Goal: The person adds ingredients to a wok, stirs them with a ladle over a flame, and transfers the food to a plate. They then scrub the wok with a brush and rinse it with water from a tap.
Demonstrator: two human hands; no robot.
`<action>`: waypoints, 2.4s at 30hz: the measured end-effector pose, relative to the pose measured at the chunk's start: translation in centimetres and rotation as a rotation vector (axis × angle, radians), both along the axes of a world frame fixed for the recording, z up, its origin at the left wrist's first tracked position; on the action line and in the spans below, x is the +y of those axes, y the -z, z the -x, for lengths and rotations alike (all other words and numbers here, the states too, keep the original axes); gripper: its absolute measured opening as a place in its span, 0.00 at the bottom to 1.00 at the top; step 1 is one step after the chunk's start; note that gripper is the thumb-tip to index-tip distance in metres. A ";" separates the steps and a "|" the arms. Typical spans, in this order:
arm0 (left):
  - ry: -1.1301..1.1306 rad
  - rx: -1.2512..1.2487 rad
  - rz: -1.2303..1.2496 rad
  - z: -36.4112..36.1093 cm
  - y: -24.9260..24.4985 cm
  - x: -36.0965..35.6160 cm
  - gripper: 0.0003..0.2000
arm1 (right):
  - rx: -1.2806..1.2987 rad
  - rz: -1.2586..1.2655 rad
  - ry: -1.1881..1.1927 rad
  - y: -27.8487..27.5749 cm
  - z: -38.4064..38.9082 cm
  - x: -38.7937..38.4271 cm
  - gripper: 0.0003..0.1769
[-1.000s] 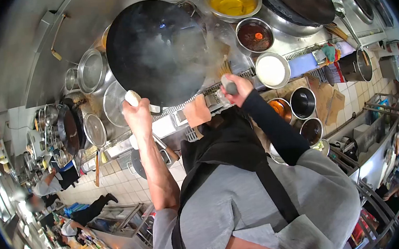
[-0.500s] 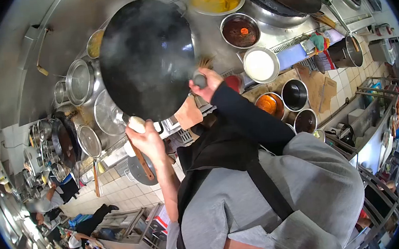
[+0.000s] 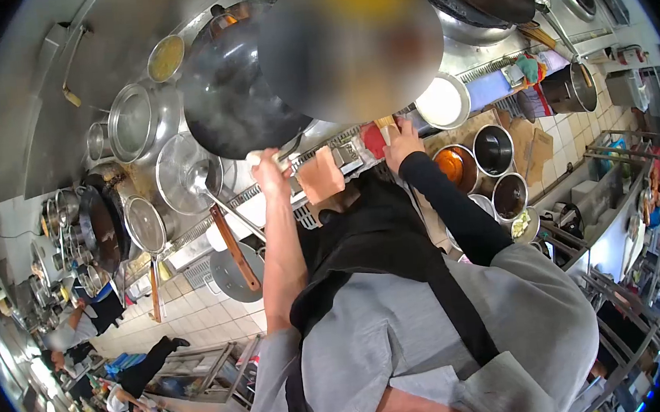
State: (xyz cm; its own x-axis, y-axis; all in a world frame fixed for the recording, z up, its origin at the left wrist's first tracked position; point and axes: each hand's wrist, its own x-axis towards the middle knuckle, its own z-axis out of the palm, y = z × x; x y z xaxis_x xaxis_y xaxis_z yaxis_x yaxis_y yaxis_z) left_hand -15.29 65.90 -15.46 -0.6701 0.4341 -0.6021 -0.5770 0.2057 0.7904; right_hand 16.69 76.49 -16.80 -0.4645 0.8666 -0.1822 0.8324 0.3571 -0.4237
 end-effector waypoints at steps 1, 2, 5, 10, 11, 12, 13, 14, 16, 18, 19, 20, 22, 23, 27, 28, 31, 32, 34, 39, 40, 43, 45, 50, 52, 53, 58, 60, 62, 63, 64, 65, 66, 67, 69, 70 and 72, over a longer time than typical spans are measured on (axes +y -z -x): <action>-0.045 0.030 0.043 0.2 2.1 0.8 0.25 | 0.047 -0.028 -0.074 -0.5 0.6 -0.5 0.29; -0.123 0.029 0.035 -1.4 -0.3 2.1 0.10 | 0.095 -0.054 -0.152 -0.9 1.4 -1.2 0.27; -0.027 0.021 -0.038 -1.0 0.1 2.4 0.17 | 0.189 0.183 -0.404 -3.3 5.2 -5.3 0.20; 0.140 -0.366 -0.136 0.9 -3.0 -2.2 0.21 | -0.043 0.466 -0.880 0.6 14.4 -15.2 0.28; 0.226 -0.281 -0.130 1.3 -2.5 -4.5 0.20 | -0.023 0.550 -0.869 1.3 16.1 -17.7 0.28; 0.311 -0.260 -0.143 1.7 -3.7 -7.1 0.18 | 0.006 0.663 -0.806 1.9 17.7 -19.9 0.28; 0.297 -0.201 -0.129 1.7 -5.1 -9.9 0.17 | 0.066 0.771 -0.772 3.4 19.3 -21.9 0.28; 0.282 -0.142 -0.116 1.6 -6.5 -12.7 0.17 | 0.122 0.878 -0.737 5.1 20.8 -23.6 0.29; 0.136 -0.084 -0.075 2.1 -8.4 -18.2 0.16 | 0.260 1.343 -0.457 6.8 22.9 -25.5 0.27; 0.085 -0.073 -0.134 3.7 -7.8 -24.9 0.15 | 0.351 1.547 -0.258 8.2 24.0 -26.9 0.25; 0.001 -0.062 -0.140 4.1 -8.2 -28.0 0.14 | 0.376 1.527 -0.233 9.0 24.7 -27.1 0.24; -0.084 -0.052 -0.147 4.2 -8.6 -30.9 0.13 | 0.399 1.505 -0.210 9.3 25.2 -27.5 0.23; -0.206 -0.039 -0.118 4.1 -10.0 -36.3 0.13 | 0.560 0.458 -0.328 10.3 26.0 -28.3 0.12; -0.272 -0.023 -0.136 4.1 -9.5 -39.0 0.13 | 0.653 0.382 -0.326 9.6 26.4 -27.6 0.11; -0.435 -0.037 -0.152 3.6 -7.1 -47.5 0.14 | 0.873 1.399 0.010 -5.4 28.4 -22.7 0.09; -0.469 -0.039 -0.169 3.4 -7.0 -48.3 0.14 | 0.886 1.462 -0.052 -7.3 29.5 -21.5 0.10; -0.560 -0.060 -0.201 2.5 -6.7 -49.2 0.15 | 0.752 0.691 -0.258 -4.0 36.9 -17.4 0.11; -0.564 -0.062 -0.189 2.3 -6.6 -49.2 0.15 | 0.763 0.272 -0.334 -3.2 40.1 -16.3 0.12; -0.575 -0.062 -0.162 1.9 -6.3 -48.8 0.15 | 0.572 0.055 -0.246 -3.2 46.6 -14.2 0.16; -0.550 -0.067 -0.167 -0.1 -7.2 -47.9 0.17 | 0.329 0.001 -0.281 -7.5 57.2 -12.0 0.18; -0.547 -0.067 -0.133 -0.4 -6.8 -48.1 0.18 | 0.331 -0.059 -0.286 -5.7 59.7 -11.7 0.15; -0.569 -0.104 -0.126 -1.4 -6.9 -48.3 0.17 | 0.549 0.718 -0.566 -2.1 65.8 -7.5 0.11; -0.587 -0.114 -0.105 -1.7 -6.9 -48.2 0.18 | 0.815 1.732 -0.334 -3.9 65.3 -5.8 0.10; -0.733 -0.087 -0.158 -0.6 -5.5 -46.6 0.20 | 1.257 2.396 0.189 -10.3 54.8 -6.7 0.10; -0.735 -0.126 -0.262 0.5 -4.1 -46.1 0.22 | 1.257 2.334 0.044 -11.4 50.0 -5.6 0.13; -0.704 -0.164 -0.323 1.3 -3.3 -46.1 0.22 | 1.259 2.283 0.020 -12.5 47.3 -5.1 0.15; -0.431 -0.261 -0.320 4.7 -1.9 -42.0 0.28 | 1.139 1.901 -0.034 -18.0 34.7 -1.4 0.15; -0.281 -0.262 -0.445 6.4 1.1 -40.5 0.30 | 1.079 1.796 0.040 -19.9 30.4 -0.1 0.13; -0.296 -0.227 -0.497 7.9 4.0 -38.6 0.30 | 1.007 1.625 0.143 -20.3 27.2 1.2 0.10; -0.251 -0.286 -0.511 7.9 2.6 -37.5 0.31 | 0.952 1.537 0.150 -20.1 25.8 1.6 0.09; -0.206 -0.341 -0.526 7.7 -0.4 -36.0 0.31 | 0.897 1.449 0.153 -19.8 24.6 2.0 0.08; -0.162 -0.396 -0.542 7.7 -2.0 -35.0 0.32 | 0.841 1.361 0.155 -19.5 23.6 2.1 0.08; -0.126 -0.381 -0.547 7.9 -1.9 -34.6 0.32 | 0.787 1.230 0.146 -19.2 22.6 1.8 0.09; -0.094 -0.367 -0.551 8.2 -1.4 -34.4 0.32 | 0.730 1.103 0.137 -18.8 21.6 1.2 0.10; -0.043 -0.360 -0.566 8.4 -0.4 -34.6 0.33 | 0.523 0.902 0.104 -17.4 20.5 1.8 0.13; -0.023 -0.365 -0.580 8.5 0.1 -34.6 0.33 | 0.478 0.581 0.031 -15.6 20.6 1.4 0.13; -0.008 -0.370 -0.584 8.6 0.6 -34.7 0.33 | 0.374 -0.060 -0.113 -12.2 21.0 0.0 0.14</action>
State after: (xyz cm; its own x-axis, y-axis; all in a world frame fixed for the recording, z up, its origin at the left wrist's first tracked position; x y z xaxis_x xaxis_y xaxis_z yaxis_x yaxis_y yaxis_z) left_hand -23.93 31.20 -16.06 -0.4704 0.7524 -0.4610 -0.8296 -0.1991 0.5216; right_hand -4.34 76.44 -4.59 -0.5828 0.8099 0.0668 0.5783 0.4711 -0.6660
